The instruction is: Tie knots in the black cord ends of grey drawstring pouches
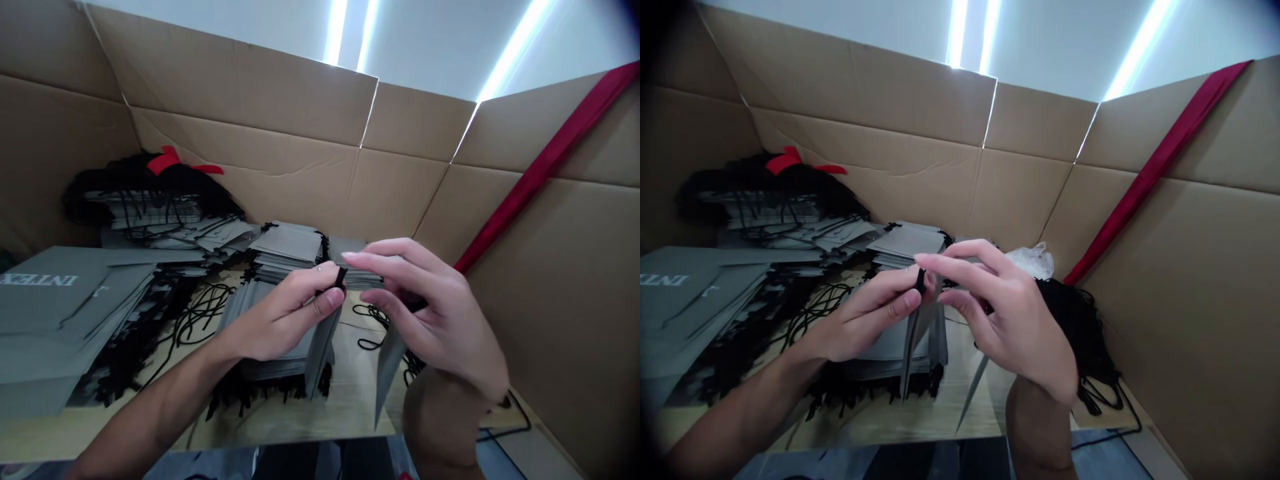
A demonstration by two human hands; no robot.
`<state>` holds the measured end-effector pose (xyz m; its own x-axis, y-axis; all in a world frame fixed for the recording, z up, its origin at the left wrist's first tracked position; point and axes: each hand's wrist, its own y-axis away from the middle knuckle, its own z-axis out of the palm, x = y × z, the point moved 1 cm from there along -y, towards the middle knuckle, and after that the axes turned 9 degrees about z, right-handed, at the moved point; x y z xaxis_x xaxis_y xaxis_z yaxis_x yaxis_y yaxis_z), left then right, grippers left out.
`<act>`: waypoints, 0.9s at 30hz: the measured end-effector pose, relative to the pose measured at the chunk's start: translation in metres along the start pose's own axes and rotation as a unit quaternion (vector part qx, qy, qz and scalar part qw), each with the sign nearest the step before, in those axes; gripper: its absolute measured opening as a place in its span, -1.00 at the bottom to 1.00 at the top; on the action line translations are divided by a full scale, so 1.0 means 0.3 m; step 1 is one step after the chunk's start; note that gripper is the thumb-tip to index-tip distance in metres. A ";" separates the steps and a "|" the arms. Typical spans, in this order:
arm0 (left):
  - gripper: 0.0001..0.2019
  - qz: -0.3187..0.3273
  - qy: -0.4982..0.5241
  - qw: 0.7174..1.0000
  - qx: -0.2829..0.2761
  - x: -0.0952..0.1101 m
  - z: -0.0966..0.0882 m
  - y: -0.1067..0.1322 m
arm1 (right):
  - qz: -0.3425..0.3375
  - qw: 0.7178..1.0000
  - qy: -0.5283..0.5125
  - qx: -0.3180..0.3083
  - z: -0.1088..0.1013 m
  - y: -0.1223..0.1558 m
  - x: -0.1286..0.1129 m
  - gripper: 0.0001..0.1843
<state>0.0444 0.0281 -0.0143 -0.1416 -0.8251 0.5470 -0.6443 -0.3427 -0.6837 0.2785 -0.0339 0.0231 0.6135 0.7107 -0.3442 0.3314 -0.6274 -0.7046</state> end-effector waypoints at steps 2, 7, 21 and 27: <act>-0.54 -0.011 0.038 0.999 0.002 0.010 0.003 0.008 | -0.026 0.999 -0.027 -0.003 0.030 -0.015 0.008 -0.64; -0.75 0.012 0.042 0.999 0.010 0.044 0.007 0.016 | -0.078 0.992 -0.092 0.022 0.081 -0.051 0.029 -0.73; -0.88 0.011 -0.148 0.965 0.217 0.021 0.028 0.024 | 0.037 0.988 -0.021 0.150 0.088 -0.041 0.012 -0.92; -0.88 0.013 -0.186 0.949 0.254 0.044 0.025 0.032 | 0.016 0.989 0.013 0.148 0.117 -0.034 -0.034 -0.87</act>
<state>0.0421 0.0105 -0.0172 0.1837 -0.9052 0.3833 -0.1854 -0.4149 -0.8908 0.2437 -0.0236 0.0121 0.6394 0.6816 -0.3558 0.0900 -0.5259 -0.8458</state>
